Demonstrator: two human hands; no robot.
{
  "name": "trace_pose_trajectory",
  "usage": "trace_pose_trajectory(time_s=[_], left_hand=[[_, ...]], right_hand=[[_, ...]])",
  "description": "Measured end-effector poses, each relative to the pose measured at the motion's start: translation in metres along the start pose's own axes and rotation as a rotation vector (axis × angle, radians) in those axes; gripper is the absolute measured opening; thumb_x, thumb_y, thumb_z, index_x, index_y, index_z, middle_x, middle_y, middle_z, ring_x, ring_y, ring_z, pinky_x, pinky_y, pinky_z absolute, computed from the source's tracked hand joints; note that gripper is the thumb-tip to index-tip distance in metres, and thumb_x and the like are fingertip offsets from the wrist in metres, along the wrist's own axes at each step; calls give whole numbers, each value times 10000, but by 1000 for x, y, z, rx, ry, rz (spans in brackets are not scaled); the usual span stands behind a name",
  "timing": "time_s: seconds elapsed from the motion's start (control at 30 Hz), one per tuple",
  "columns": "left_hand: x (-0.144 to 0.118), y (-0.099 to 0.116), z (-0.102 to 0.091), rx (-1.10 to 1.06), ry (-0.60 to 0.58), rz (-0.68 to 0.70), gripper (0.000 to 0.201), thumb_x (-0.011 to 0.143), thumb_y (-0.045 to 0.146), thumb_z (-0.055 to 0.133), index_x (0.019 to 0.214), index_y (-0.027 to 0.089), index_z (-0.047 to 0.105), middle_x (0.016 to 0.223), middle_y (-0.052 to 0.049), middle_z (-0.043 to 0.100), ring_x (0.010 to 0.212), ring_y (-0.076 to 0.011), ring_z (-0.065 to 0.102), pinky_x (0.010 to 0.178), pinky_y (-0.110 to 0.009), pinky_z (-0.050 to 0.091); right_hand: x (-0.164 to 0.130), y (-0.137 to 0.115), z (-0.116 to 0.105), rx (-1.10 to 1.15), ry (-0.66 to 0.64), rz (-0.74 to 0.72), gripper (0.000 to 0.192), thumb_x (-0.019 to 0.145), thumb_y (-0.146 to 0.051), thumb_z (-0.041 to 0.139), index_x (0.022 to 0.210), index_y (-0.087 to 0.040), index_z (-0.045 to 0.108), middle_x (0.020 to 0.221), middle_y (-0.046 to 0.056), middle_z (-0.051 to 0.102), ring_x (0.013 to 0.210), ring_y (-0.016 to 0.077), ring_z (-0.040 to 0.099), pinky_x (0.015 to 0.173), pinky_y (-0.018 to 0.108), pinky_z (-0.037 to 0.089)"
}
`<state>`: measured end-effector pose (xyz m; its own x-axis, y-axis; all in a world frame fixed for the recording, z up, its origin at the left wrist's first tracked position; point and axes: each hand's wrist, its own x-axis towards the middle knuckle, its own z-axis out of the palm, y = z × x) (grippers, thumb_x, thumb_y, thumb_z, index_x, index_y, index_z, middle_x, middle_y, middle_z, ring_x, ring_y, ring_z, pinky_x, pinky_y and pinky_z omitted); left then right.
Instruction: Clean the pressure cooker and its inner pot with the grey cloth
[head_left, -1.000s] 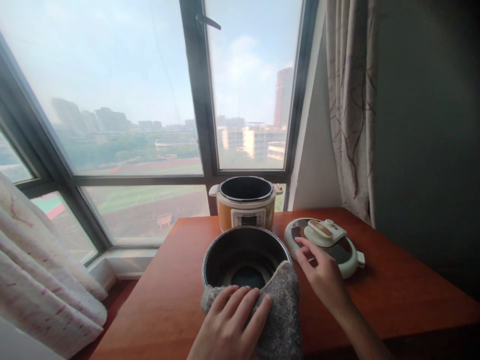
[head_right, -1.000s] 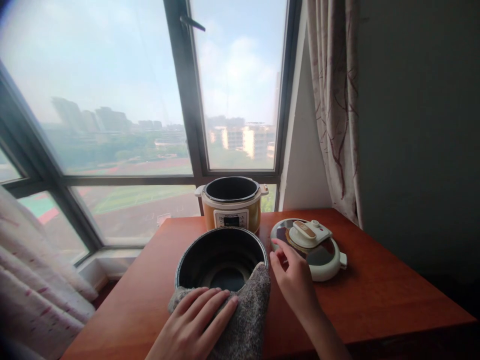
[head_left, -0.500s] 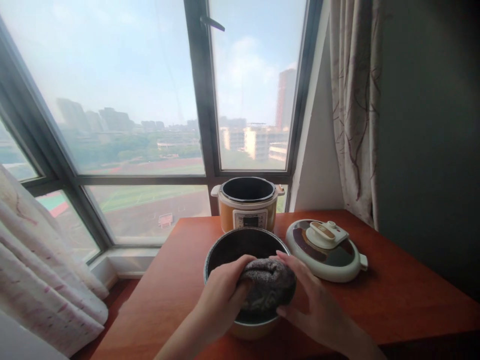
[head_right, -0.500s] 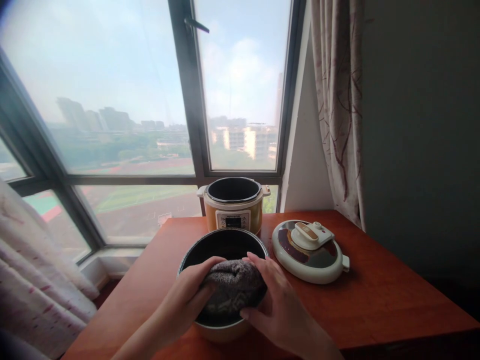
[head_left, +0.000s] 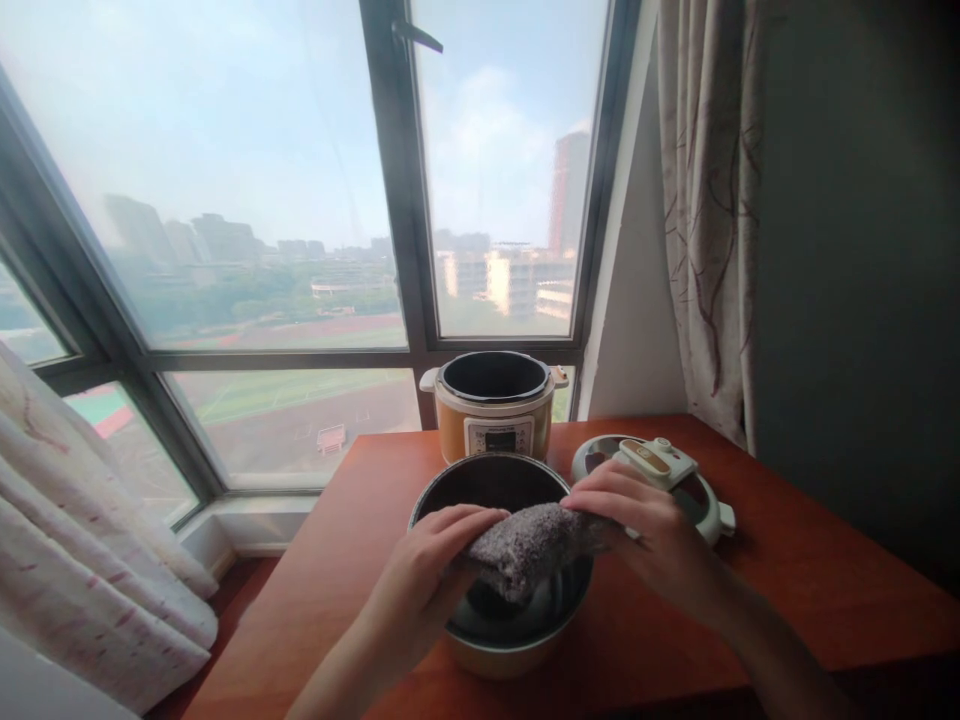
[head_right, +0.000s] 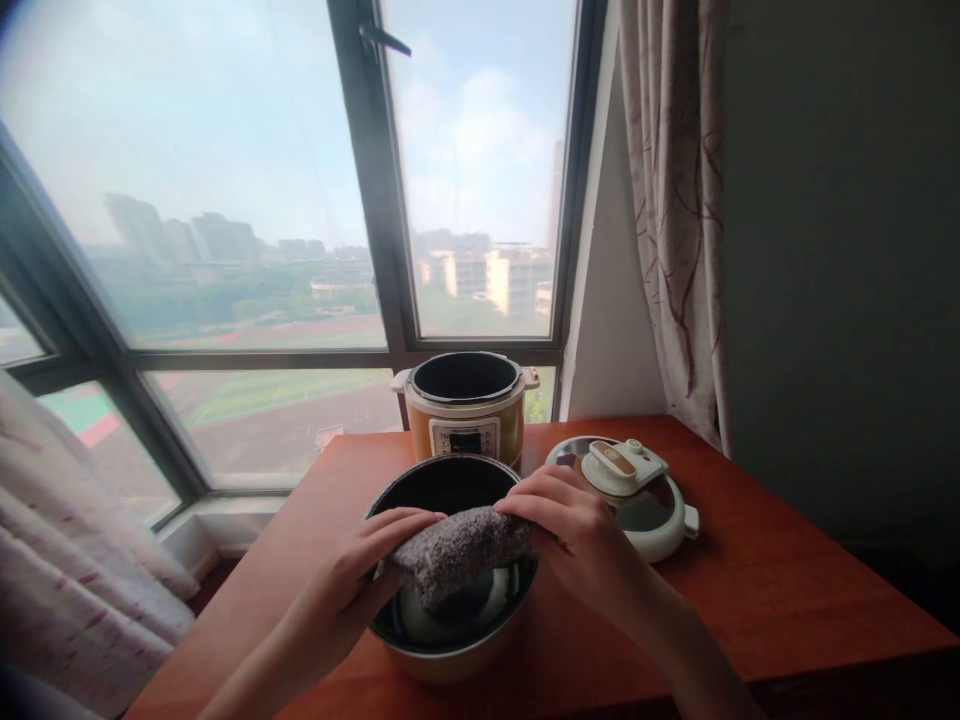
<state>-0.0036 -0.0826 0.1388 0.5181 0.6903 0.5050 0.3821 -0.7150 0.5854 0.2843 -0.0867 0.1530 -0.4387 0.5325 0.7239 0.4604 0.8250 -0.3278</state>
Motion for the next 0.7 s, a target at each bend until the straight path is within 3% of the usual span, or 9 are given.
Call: trace_pose_trajectory(time_s=[0.17, 0.33, 0.47, 0.57, 0.63, 0.7], left_hand=[[-39, 4, 16, 95, -173, 108, 476, 905, 228, 595, 1374, 306, 569, 1221, -70, 706, 1071, -215, 672, 940, -306, 530], [-57, 3, 25, 138, -49, 161, 451, 901, 174, 451, 1305, 292, 615, 1260, -85, 695, 1180, -246, 631, 1091, -449, 446], [-50, -8, 9, 204, 63, 117, 373, 908, 125, 446, 1152, 285, 679, 1204, -48, 726, 1188, -208, 638, 1104, -417, 447], [-41, -23, 1, 316, 202, 32, 297, 909, 128, 509, 1096, 260, 699, 1123, -48, 752, 1112, -205, 676, 1022, -383, 511], [-37, -31, 5, 362, 241, -7, 266, 894, 138, 530, 1058, 246, 709, 1037, -44, 766, 1005, -212, 706, 1020, -426, 507], [-36, -36, 13, 352, 240, -45, 300, 861, 109, 504, 1043, 227, 712, 953, -40, 762, 902, -206, 713, 985, -439, 524]], right_hand=[[-36, -36, -1, -67, -150, -46, 306, 888, -51, 555, 1111, -235, 656, 993, 49, 731, 923, 208, 642, 837, 353, 548], [-66, -40, 8, -114, -350, -12, 218, 861, -171, 642, 1042, -292, 659, 1016, 38, 732, 912, 243, 675, 813, 375, 566], [-63, -37, 10, -57, -369, -13, 121, 884, -324, 672, 996, -287, 648, 920, 27, 722, 831, 224, 668, 728, 341, 551], [-46, -43, 21, -146, -257, 32, 252, 891, -405, 677, 1087, -254, 631, 991, 54, 715, 911, 237, 652, 818, 360, 524], [-34, -48, 41, -221, -215, -7, 454, 870, -520, 678, 1202, -221, 598, 1118, 89, 696, 1009, 267, 633, 907, 401, 489], [-26, -50, 69, -259, -257, -59, 641, 807, -652, 680, 1242, -193, 578, 1143, 103, 689, 1013, 284, 630, 918, 417, 470]])
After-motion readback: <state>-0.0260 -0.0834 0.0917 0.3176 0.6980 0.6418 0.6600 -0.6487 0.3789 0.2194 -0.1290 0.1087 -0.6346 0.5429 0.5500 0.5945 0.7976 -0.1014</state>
